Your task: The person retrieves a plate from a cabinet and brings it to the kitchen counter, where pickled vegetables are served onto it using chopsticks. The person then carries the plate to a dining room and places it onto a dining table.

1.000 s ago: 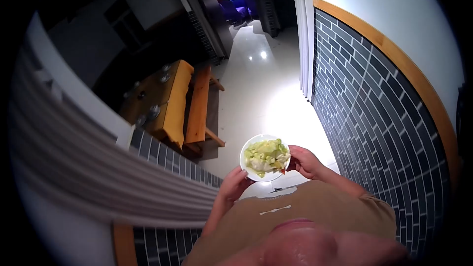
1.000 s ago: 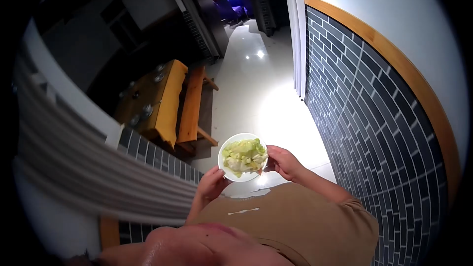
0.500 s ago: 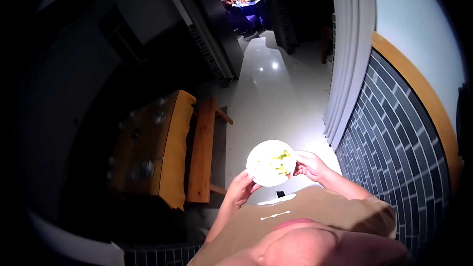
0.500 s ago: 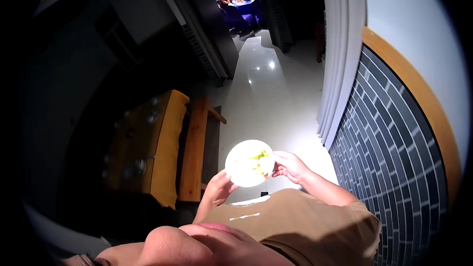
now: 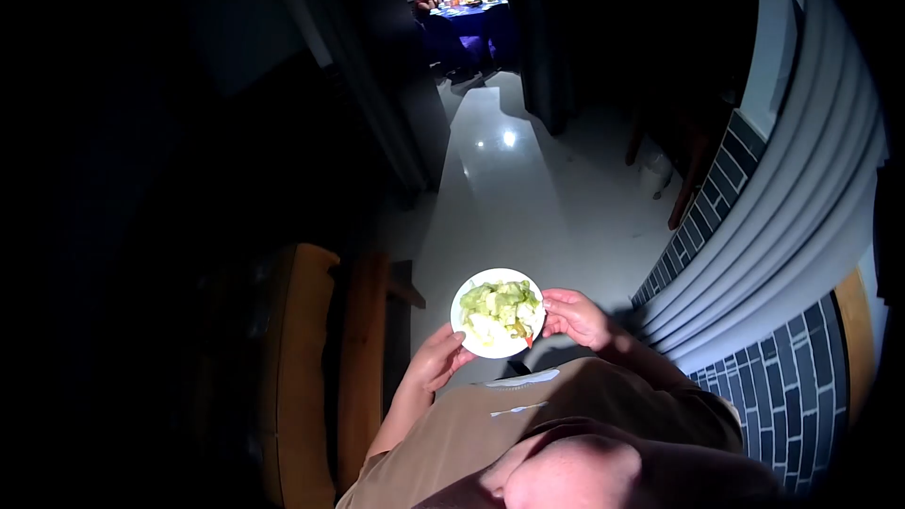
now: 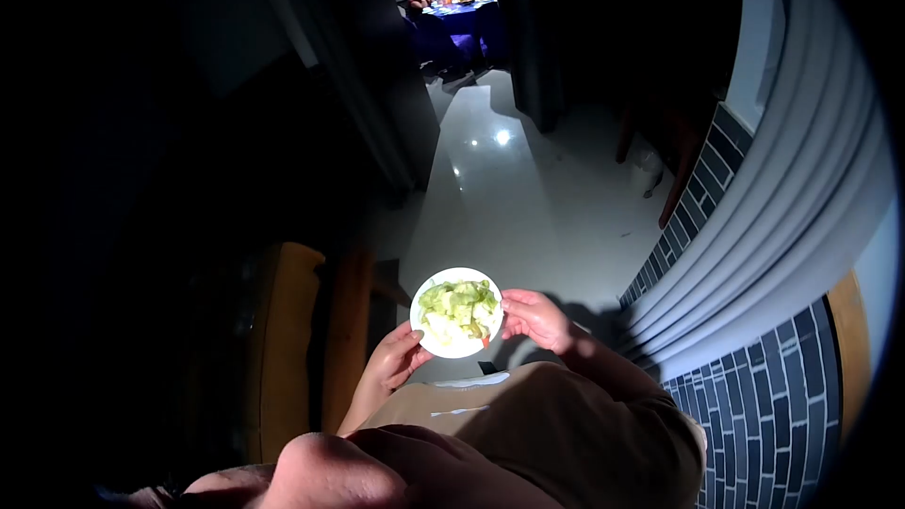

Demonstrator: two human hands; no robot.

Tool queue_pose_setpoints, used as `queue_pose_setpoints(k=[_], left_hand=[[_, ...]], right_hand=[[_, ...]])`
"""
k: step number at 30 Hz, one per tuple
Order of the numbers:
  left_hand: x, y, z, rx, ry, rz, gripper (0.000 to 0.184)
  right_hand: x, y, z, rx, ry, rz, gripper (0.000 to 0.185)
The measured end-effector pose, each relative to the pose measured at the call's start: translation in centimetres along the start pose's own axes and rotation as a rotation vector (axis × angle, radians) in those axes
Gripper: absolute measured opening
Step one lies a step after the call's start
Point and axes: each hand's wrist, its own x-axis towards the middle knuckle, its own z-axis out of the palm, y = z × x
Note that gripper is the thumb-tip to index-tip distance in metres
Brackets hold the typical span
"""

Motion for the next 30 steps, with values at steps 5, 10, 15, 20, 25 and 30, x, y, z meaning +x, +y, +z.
queue_pose_setpoints(k=[5,10,15,20,25,30], left_hand=[[16.1,6.3,-2.0,-0.017,-0.118,-0.094,0.039],[32.9,10.5,-4.2,-0.024,-0.112,-0.091,0.039],[50.4,13.2,-0.6,-0.038,0.002,-0.011,0.037],[57.7,25.0,-9.0,-0.050,0.089,0.013,0.036],[72.0,29.4,-14.9,-0.071,0.081,0.041,0.037],[88.1,38.3,-18.7,0.049,0.060,0.013,0.039]], right_hand=[[9.9,-8.0,-7.5,-0.134,0.163,0.023,0.032],[21.8,-15.1,-17.1,-0.084,0.185,-0.047,0.026],[32.8,-26.9,-29.7,-0.106,0.126,0.011,0.028],[50.7,-31.2,-28.2,-0.105,0.035,0.104,0.031],[64.7,-35.6,-35.3,-0.128,-0.021,0.112,0.032],[78.4,-43.3,-41.2,-0.142,0.046,0.070,0.032]])
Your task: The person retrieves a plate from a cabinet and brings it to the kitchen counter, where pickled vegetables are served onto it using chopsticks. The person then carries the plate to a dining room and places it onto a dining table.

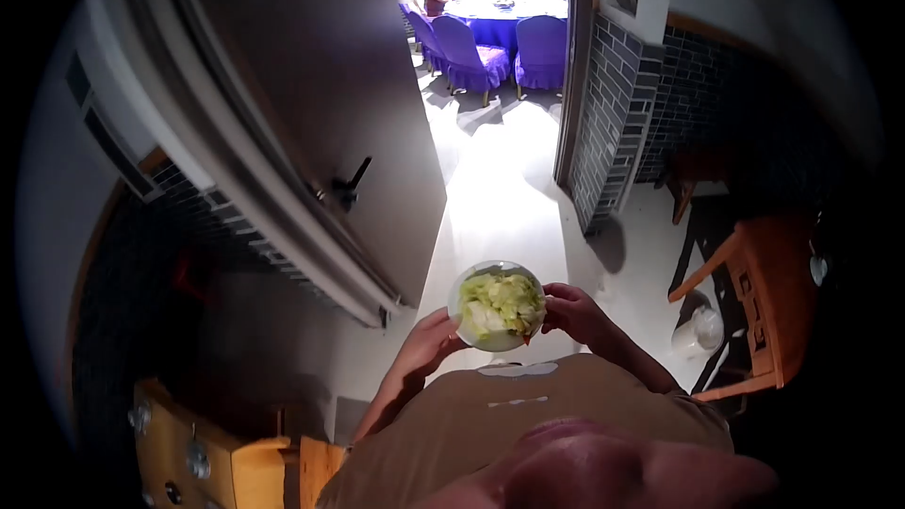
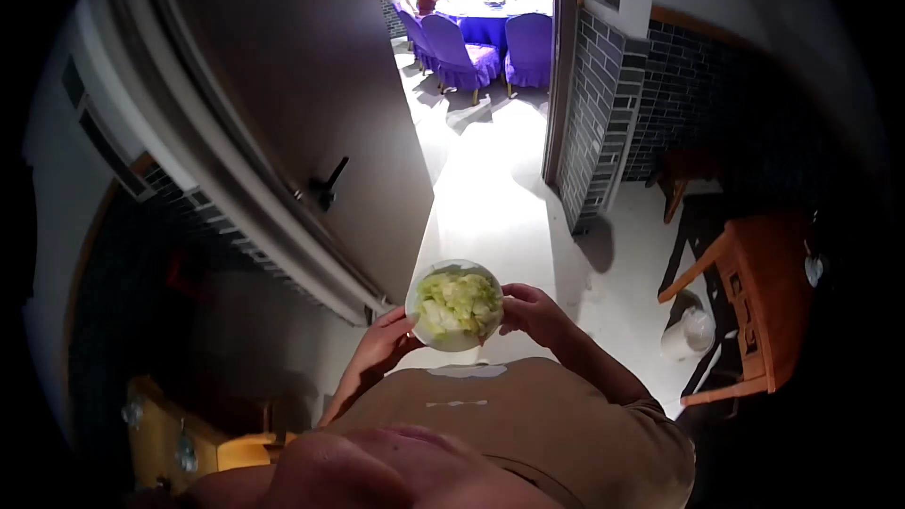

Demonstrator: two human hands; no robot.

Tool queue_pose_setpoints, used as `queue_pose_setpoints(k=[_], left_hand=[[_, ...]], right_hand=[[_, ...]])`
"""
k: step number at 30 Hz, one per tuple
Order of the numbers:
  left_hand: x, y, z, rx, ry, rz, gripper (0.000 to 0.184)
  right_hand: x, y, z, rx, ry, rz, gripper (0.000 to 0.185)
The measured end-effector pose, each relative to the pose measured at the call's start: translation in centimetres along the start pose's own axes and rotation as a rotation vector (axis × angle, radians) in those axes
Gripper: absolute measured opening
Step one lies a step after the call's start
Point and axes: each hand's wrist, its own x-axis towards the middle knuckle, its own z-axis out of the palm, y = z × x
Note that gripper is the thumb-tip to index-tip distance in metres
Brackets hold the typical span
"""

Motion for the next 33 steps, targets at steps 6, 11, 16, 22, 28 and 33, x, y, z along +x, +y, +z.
queue_pose_setpoints(k=[6,11,16,22,28,33], left_hand=[[19.8,9.5,-0.2,0.010,-0.143,-0.073,0.041],[35.0,14.6,-5.0,-0.014,-0.277,-0.077,0.041],[48.7,20.6,-6.8,-0.026,-0.153,-0.050,0.037],[60.5,29.8,-11.6,-0.064,-0.059,0.007,0.033],[76.3,37.0,-17.6,-0.057,0.036,0.020,0.033],[89.2,44.8,-22.6,0.013,0.046,-0.011,0.034]], right_hand=[[11.6,-10.5,-8.5,0.058,0.112,-0.070,0.033],[24.2,-16.7,-14.6,0.047,0.120,-0.109,0.034],[38.5,-22.7,-23.0,0.013,0.023,-0.090,0.035],[55.3,-32.0,-26.1,-0.014,-0.061,0.005,0.037],[73.4,-37.3,-32.8,-0.012,-0.083,0.048,0.035],[86.0,-42.6,-36.9,0.035,-0.059,-0.021,0.033]])
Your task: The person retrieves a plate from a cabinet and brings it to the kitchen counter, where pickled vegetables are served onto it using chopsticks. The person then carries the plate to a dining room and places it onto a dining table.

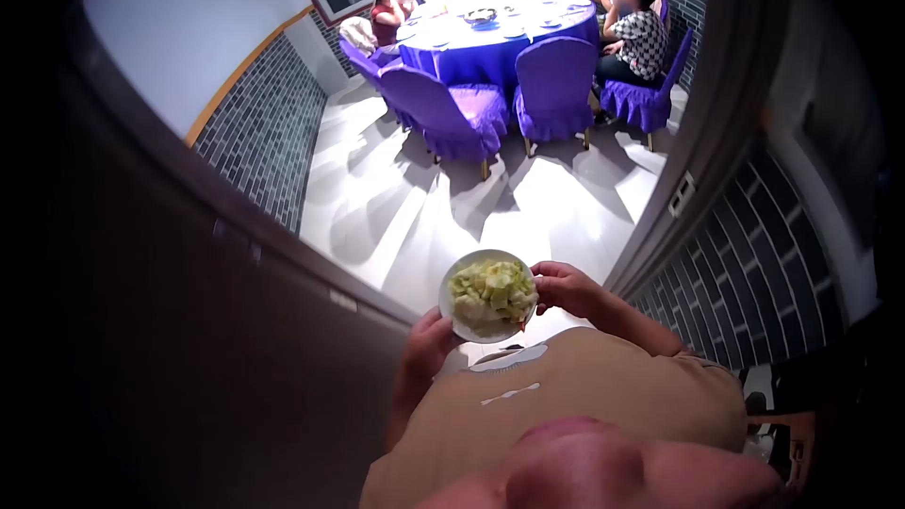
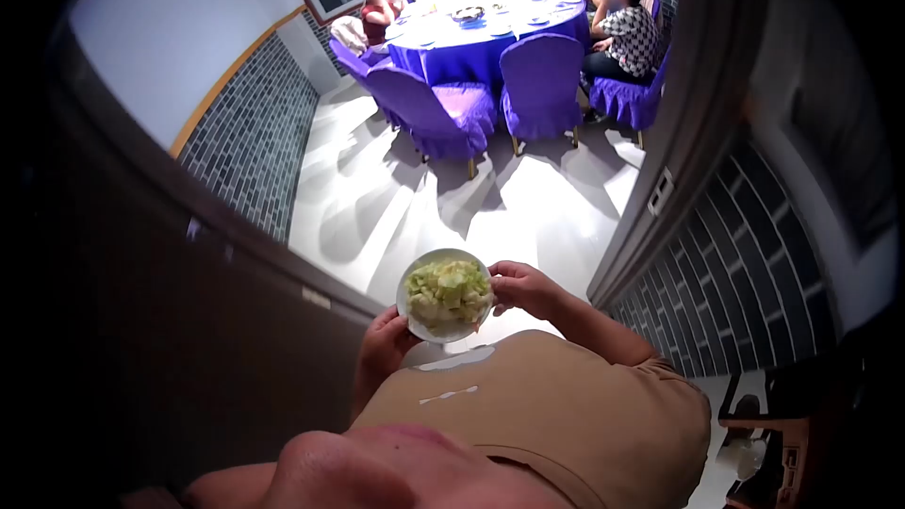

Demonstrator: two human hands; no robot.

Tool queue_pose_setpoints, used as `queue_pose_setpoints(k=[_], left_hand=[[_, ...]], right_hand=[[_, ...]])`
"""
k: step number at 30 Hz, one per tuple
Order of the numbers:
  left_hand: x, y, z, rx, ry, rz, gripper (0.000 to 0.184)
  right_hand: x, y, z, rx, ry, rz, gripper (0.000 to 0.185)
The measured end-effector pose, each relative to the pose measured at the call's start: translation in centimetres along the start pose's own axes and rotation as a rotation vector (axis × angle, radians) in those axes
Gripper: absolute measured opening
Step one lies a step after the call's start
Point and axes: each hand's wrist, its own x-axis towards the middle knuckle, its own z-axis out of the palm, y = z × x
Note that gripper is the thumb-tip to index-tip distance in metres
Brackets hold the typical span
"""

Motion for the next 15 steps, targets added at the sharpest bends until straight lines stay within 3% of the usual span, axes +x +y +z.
queue_pose_setpoints(k=[11,15], left_hand=[[32.9,12.7,-3.8,-0.027,-0.256,-0.073,0.033],[43.7,16.4,-3.6,0.010,-0.162,-0.065,0.034]], right_hand=[[21.2,-14.7,-13.6,-0.010,0.282,-0.073,0.027],[30.1,-20.5,-20.5,-0.093,0.267,-0.085,0.025]])
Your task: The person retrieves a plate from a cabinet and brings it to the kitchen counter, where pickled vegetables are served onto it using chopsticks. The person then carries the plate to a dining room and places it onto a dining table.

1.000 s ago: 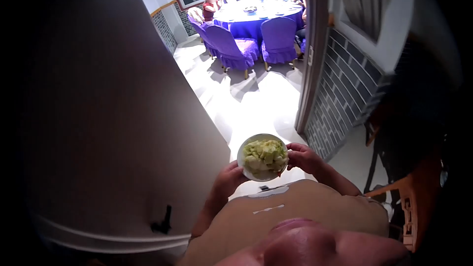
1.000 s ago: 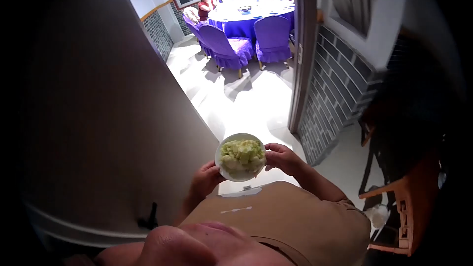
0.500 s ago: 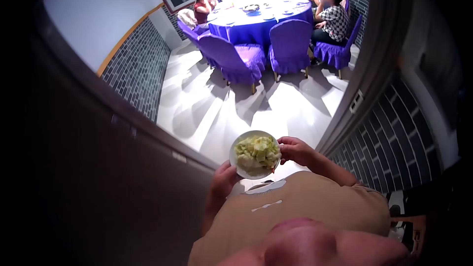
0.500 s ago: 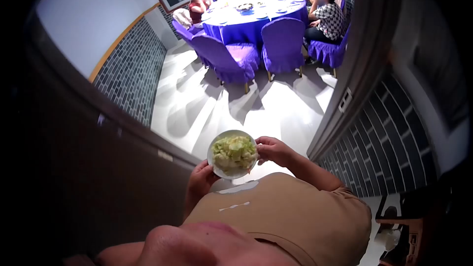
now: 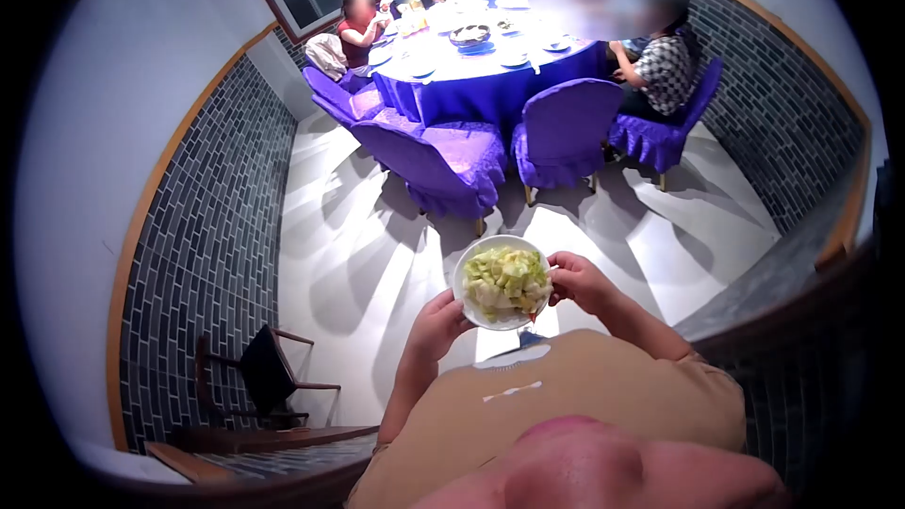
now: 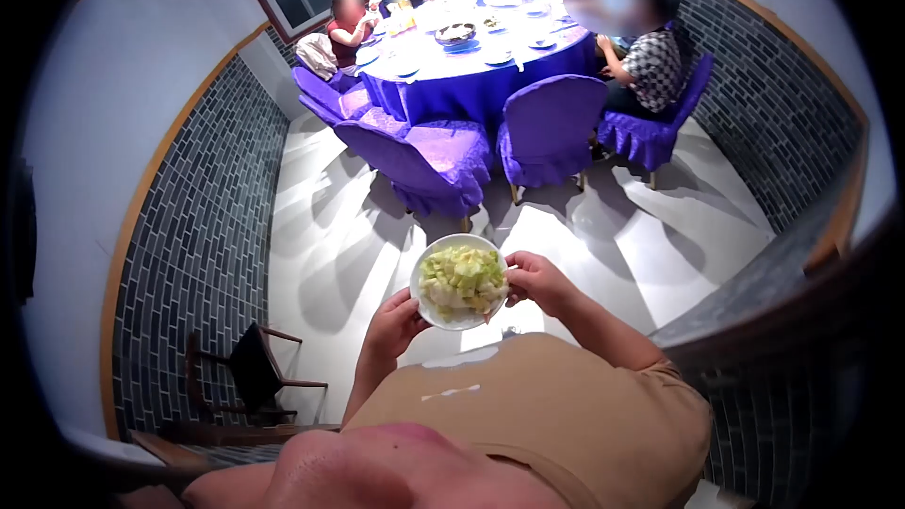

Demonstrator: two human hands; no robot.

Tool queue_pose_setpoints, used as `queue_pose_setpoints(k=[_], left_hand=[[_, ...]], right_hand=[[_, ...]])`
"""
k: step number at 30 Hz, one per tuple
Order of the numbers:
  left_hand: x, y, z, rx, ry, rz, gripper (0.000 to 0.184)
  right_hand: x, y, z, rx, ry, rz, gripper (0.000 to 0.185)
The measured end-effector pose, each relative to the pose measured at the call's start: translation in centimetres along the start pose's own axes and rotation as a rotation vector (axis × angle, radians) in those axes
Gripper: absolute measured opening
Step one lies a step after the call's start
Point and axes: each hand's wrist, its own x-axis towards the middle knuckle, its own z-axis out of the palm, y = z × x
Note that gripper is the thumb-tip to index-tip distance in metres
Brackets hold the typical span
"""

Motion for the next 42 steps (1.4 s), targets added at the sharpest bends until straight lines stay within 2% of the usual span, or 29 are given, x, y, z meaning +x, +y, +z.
queue_pose_setpoints(k=[8,10,17,23,27,31,35,39,42], left_hand=[[17.2,10.3,-4.3,-0.145,0.141,0.086,0.037],[20.4,11.9,-6.8,-0.203,0.115,0.121,0.037],[32.3,17.2,-16.9,-0.169,0.388,0.179,0.036],[42.1,24.8,-25.3,-0.205,0.482,0.292,0.032],[47.9,29.9,-27.0,-0.174,0.548,0.313,0.031],[51.9,32.1,-28.4,-0.164,0.650,0.355,0.032],[54.6,32.3,-28.8,-0.185,0.832,0.364,0.031],[57.2,32.9,-29.5,-0.205,0.988,0.359,0.030],[59.7,34.8,-27.0,-0.206,1.097,0.307,0.030]], right_hand=[[20.9,-9.4,-5.7,-0.050,-0.034,0.002,0.023],[25.2,-10.8,-6.7,-0.036,-0.020,0.020,0.022],[41.5,-14.0,-12.5,-0.013,0.072,-0.022,0.021],[53.5,-18.8,-16.7,0.071,0.198,-0.034,0.021],[60.9,-21.6,-20.8,0.087,0.304,-0.078,0.018],[68.8,-23.8,-25.4,0.024,0.372,-0.058,0.018],[79.4,-24.0,-31.2,0.017,0.282,-0.008,0.020],[88.7,-26.8,-32.9,0.111,0.170,0.001,0.023],[96.6,-27.4,-34.0,0.088,0.131,0.009,0.022]])
